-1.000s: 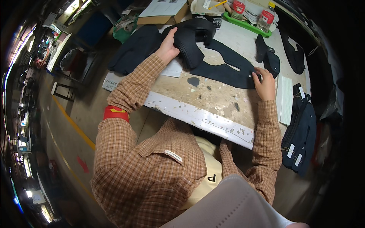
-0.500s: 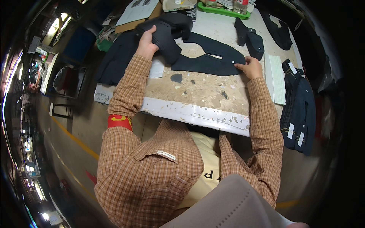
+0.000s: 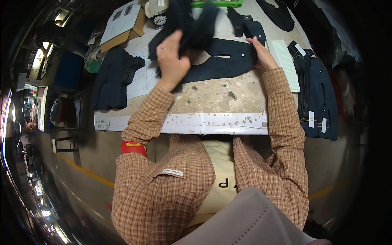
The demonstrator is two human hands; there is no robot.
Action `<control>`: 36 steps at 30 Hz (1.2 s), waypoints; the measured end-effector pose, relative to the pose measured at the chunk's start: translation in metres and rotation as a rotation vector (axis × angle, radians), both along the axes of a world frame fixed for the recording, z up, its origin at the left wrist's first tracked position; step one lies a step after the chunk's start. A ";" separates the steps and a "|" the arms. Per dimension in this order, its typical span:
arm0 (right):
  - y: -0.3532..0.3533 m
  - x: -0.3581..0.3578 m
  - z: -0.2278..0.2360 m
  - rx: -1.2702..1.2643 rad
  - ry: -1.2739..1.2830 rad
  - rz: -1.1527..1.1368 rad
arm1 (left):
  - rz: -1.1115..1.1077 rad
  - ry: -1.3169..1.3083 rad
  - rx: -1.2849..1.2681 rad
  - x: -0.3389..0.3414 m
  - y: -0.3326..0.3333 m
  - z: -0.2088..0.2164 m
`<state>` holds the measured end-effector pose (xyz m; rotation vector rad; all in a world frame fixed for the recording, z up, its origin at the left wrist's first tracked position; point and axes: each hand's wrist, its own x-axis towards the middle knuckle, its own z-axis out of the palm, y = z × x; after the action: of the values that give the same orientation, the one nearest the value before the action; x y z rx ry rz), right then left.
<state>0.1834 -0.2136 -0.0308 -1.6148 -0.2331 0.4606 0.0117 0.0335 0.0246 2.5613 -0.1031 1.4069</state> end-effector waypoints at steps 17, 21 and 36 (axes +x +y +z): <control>-0.004 -0.018 0.004 -0.384 -0.710 -0.256 | -0.220 0.747 0.158 -0.005 -0.006 0.000; 0.002 -0.016 0.003 -0.348 -0.635 -0.261 | -0.380 0.906 -0.135 0.018 0.010 0.001; -0.039 -0.077 0.009 -0.234 -0.213 -0.078 | -0.423 0.850 0.095 -0.011 0.001 0.015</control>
<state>0.1067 -0.2525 -0.0215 -1.8979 -0.2829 0.2621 0.0009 0.0347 0.0395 2.7502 -0.5281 0.1284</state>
